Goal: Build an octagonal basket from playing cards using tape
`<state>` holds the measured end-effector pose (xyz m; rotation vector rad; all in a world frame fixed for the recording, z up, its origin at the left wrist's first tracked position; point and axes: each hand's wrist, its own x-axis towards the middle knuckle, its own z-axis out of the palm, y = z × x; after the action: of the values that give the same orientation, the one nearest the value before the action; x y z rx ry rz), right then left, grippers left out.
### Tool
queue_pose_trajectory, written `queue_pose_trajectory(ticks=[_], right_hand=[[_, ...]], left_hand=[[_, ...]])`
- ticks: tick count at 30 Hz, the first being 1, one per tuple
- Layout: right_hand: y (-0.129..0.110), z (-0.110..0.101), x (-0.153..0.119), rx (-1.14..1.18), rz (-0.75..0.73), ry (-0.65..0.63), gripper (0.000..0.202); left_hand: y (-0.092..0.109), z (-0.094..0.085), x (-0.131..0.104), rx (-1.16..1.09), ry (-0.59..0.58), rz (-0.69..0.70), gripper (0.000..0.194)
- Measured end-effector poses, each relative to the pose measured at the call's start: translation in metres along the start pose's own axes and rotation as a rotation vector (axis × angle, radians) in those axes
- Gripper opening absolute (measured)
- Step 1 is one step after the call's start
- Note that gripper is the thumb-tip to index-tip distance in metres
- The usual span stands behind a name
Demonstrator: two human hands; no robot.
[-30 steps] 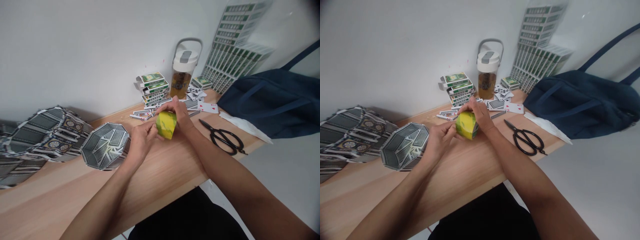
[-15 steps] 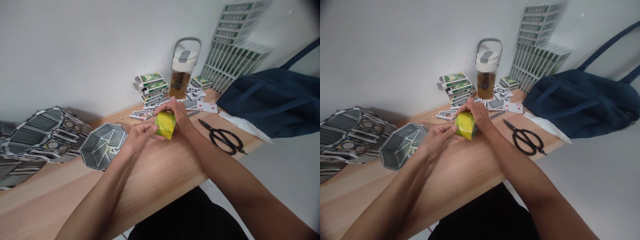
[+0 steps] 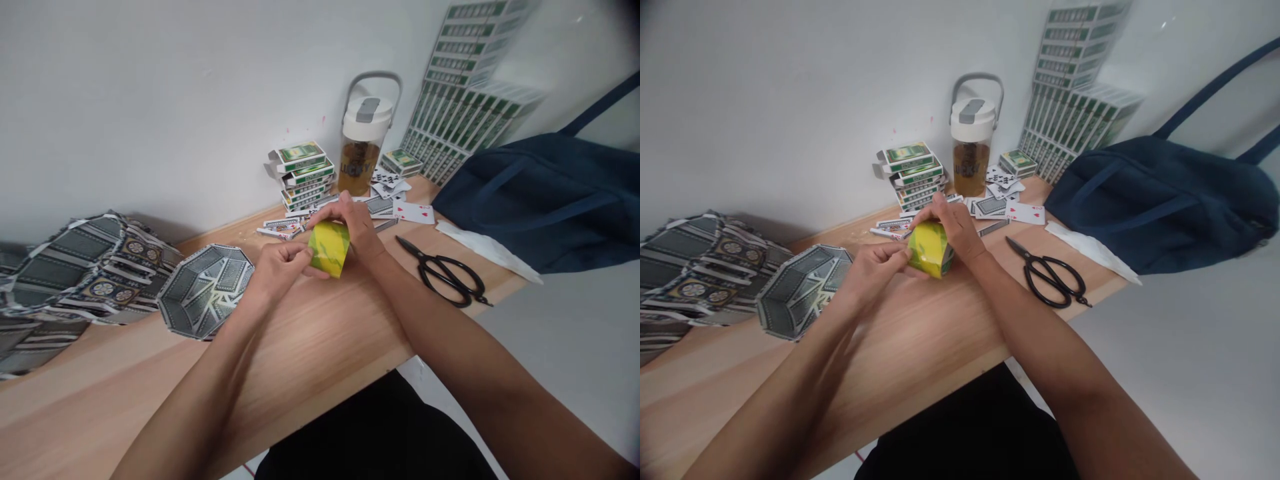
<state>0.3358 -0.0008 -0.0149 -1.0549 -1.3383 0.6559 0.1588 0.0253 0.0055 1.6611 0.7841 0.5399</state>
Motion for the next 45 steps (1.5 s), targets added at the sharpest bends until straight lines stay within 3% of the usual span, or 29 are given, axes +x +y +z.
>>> queue_pose_trajectory(ticks=[4,16,24,27,31,37,42,45], right_hand=[[-0.002,0.000,0.000,-0.018,0.008,0.009,0.067],[-0.002,0.002,-0.001,-0.014,0.001,0.010,0.067],[0.003,0.000,0.000,0.061,-0.005,-0.005,0.064],[0.002,0.000,0.000,0.030,0.005,-0.008,0.065],[0.001,0.000,0.001,0.024,-0.017,-0.002,0.067],[-0.001,0.001,0.001,0.019,-0.014,-0.002,0.067],[-0.001,0.002,0.000,0.032,-0.019,-0.008,0.063],[-0.001,0.002,0.000,0.046,-0.019,-0.008,0.063]], left_hand=[[-0.002,0.004,0.000,-0.007,0.033,0.009,0.022],[-0.017,0.001,-0.001,-0.156,-0.015,0.003,0.029],[-0.008,0.003,0.000,-0.374,-0.063,-0.094,0.026],[-0.008,0.004,0.002,-0.297,-0.034,-0.109,0.035],[-0.006,0.002,0.002,-0.215,-0.075,-0.006,0.038],[0.004,-0.008,0.000,-0.067,-0.158,-0.011,0.026],[0.004,-0.006,0.003,0.069,-0.029,-0.038,0.018],[0.003,-0.005,0.003,0.142,-0.024,0.005,0.021]])
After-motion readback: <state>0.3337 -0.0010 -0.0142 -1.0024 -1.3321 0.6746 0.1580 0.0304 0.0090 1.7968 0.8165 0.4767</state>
